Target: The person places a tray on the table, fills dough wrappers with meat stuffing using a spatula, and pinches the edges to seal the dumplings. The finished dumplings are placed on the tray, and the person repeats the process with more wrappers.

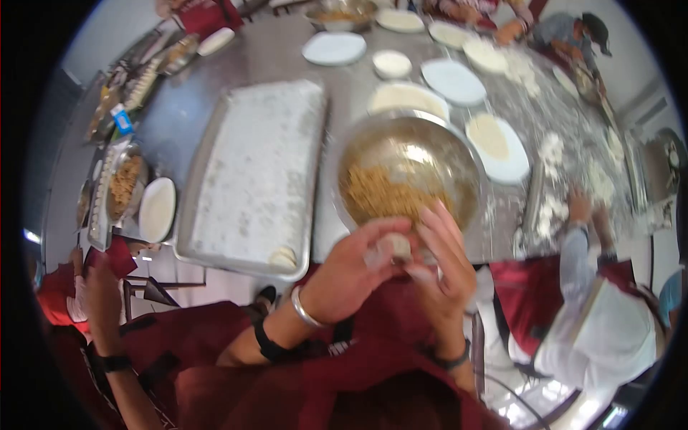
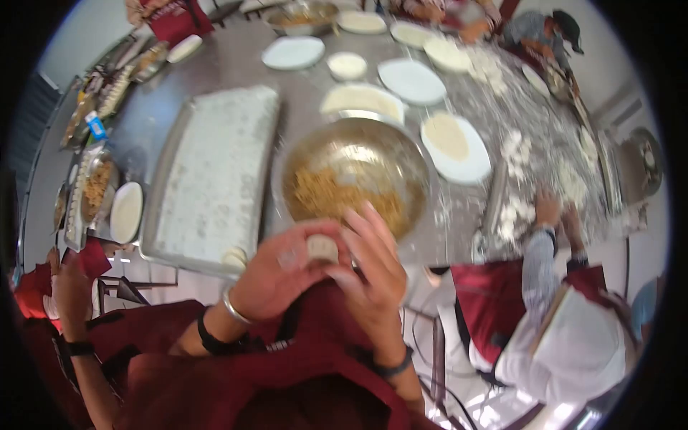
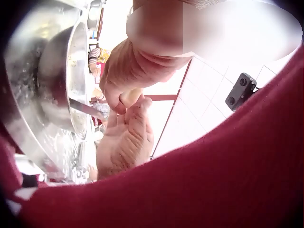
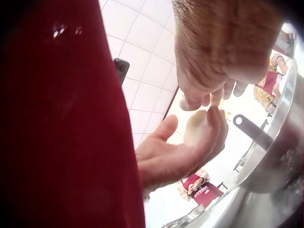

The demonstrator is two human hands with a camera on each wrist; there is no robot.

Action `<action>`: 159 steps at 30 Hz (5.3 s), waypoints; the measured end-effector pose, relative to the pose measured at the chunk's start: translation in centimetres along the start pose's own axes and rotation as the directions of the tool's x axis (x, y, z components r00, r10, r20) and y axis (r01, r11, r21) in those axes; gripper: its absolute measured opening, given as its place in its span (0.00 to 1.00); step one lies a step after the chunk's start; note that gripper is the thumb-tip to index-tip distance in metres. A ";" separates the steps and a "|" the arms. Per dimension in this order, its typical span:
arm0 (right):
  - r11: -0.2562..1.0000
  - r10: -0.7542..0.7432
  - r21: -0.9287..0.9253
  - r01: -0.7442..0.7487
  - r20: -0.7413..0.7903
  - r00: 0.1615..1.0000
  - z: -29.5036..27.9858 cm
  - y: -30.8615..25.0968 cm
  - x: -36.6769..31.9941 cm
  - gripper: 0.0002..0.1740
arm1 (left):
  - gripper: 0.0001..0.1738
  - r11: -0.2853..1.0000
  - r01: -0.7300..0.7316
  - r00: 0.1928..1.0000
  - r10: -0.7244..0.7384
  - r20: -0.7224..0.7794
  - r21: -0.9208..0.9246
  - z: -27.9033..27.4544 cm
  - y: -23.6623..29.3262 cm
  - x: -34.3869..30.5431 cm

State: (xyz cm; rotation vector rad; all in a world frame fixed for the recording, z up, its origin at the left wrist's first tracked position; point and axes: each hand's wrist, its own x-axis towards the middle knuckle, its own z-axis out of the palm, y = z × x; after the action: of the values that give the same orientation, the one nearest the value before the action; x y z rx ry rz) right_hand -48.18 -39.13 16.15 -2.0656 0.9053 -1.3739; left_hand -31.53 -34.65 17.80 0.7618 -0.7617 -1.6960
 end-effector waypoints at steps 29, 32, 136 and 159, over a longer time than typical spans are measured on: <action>0.758 0.646 0.232 -0.609 -0.392 0.654 -6.4 15.4 -3.7 0.15 | 0.22 0.993 -0.120 0.905 0.118 -0.410 0.021 -10.5 3.0 -4.2; 0.794 0.606 0.259 -0.550 -0.415 0.679 -7.2 15.0 -2.0 0.15 | 0.22 0.989 -0.148 0.899 0.135 -0.416 0.001 -11.4 2.8 -4.1; 0.939 0.259 0.209 -0.273 0.091 0.962 -2.6 0.4 3.3 0.28 | 0.35 0.948 -0.252 0.963 0.227 -0.145 -0.193 -3.0 4.2 -1.7; 0.938 -0.008 0.337 -0.083 0.260 0.966 2.2 0.6 2.1 0.17 | 0.27 0.980 -0.030 0.999 0.021 -0.050 -0.196 0.3 0.9 -0.9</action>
State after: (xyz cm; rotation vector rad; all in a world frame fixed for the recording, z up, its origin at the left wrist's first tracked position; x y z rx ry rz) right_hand -45.76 -40.97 16.17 -1.8861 0.5446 -1.1168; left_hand -31.02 -33.92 18.79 0.6495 -0.5592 -1.6951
